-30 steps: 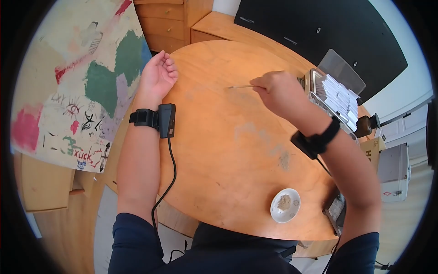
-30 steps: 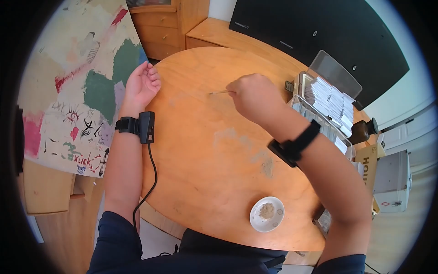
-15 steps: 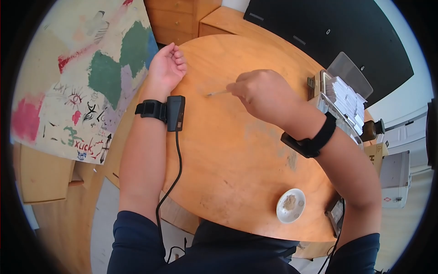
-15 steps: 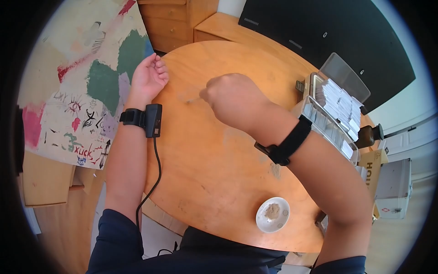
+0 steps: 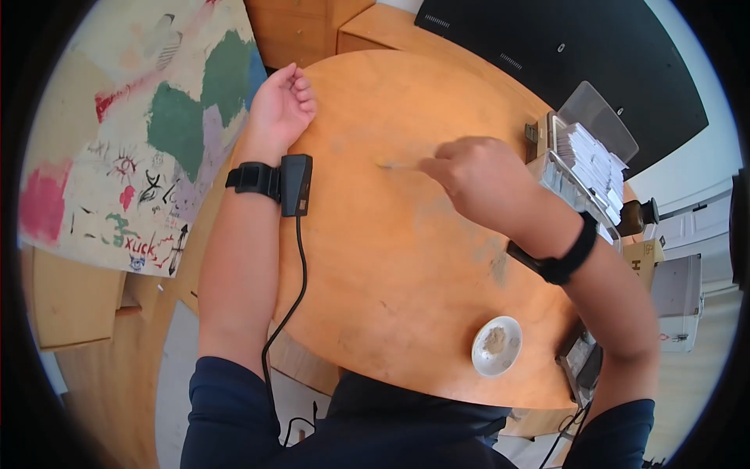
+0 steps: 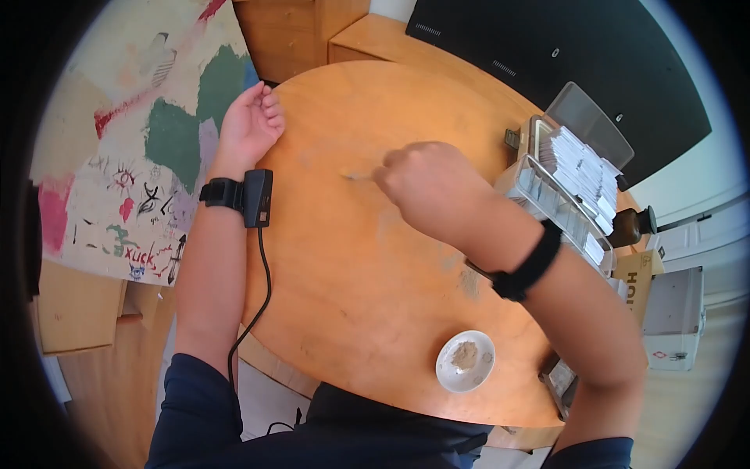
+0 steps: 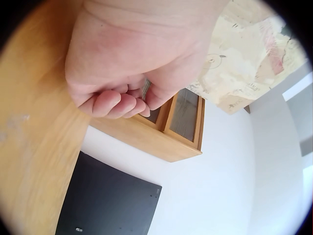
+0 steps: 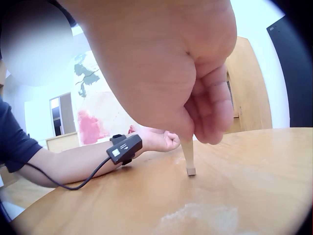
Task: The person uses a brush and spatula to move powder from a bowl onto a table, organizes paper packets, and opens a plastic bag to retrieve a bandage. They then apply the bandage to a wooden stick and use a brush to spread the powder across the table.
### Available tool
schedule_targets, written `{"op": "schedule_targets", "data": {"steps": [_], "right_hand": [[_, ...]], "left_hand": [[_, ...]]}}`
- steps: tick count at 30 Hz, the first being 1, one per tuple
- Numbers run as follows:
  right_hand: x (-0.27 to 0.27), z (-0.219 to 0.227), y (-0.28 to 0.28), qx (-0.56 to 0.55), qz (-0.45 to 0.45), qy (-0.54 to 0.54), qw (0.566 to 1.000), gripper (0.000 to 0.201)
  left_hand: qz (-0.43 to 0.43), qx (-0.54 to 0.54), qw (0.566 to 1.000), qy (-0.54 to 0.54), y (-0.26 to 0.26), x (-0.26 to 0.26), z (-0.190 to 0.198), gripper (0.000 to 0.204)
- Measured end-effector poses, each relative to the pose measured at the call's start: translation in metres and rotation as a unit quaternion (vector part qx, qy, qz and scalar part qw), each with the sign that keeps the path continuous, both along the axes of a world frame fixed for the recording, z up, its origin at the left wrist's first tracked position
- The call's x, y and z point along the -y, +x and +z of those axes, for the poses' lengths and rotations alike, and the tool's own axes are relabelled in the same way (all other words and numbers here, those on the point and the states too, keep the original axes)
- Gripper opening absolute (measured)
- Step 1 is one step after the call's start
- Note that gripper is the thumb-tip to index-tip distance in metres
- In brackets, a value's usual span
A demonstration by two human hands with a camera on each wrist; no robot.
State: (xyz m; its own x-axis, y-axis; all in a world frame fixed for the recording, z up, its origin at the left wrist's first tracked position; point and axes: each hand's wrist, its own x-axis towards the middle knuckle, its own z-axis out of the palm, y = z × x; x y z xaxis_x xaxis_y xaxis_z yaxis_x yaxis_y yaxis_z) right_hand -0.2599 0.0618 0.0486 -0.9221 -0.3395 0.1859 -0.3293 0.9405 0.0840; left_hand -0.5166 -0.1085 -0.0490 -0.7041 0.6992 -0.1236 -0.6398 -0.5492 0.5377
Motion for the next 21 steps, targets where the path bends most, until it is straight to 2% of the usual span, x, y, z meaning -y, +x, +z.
{"op": "schedule_targets", "data": {"steps": [2,3,6,9,13,15,18,21], "right_hand": [[-0.001,0.01,0.024,0.09,-0.006,0.035,0.995,0.007],[0.0,0.017,0.031,0.091,0.002,0.037,0.995,0.007],[0.0,0.028,0.042,0.083,-0.038,0.023,0.996,0.008],[-0.006,0.015,0.017,-0.02,-0.02,0.023,0.999,0.004],[-0.016,0.003,0.022,-0.006,0.007,0.01,1.0,0.003],[-0.013,0.019,0.047,0.092,-0.038,0.014,0.995,0.003],[-0.018,0.026,0.051,0.043,-0.066,-0.013,0.997,0.003],[-0.035,0.006,0.028,-0.002,-0.089,-0.004,0.996,0.004]], "left_hand": [[0.007,0.013,1.0,0.0,0.002,-0.001,0.0,0.014],[0.01,0.018,1.0,0.003,0.0,0.0,0.002,0.014],[-0.011,0.011,1.0,0.012,-0.003,0.001,-0.001,0.014],[-0.014,0.004,1.0,0.01,-0.002,0.001,-0.003,0.014],[-0.012,-0.008,1.0,0.008,-0.002,0.001,-0.003,0.014],[0.008,0.004,1.0,0.001,0.0,0.001,0.002,0.014],[-0.008,-0.002,1.0,0.014,-0.003,-0.001,-0.002,0.014],[-0.028,-0.003,1.0,0.013,-0.001,0.001,-0.003,0.014]]}}
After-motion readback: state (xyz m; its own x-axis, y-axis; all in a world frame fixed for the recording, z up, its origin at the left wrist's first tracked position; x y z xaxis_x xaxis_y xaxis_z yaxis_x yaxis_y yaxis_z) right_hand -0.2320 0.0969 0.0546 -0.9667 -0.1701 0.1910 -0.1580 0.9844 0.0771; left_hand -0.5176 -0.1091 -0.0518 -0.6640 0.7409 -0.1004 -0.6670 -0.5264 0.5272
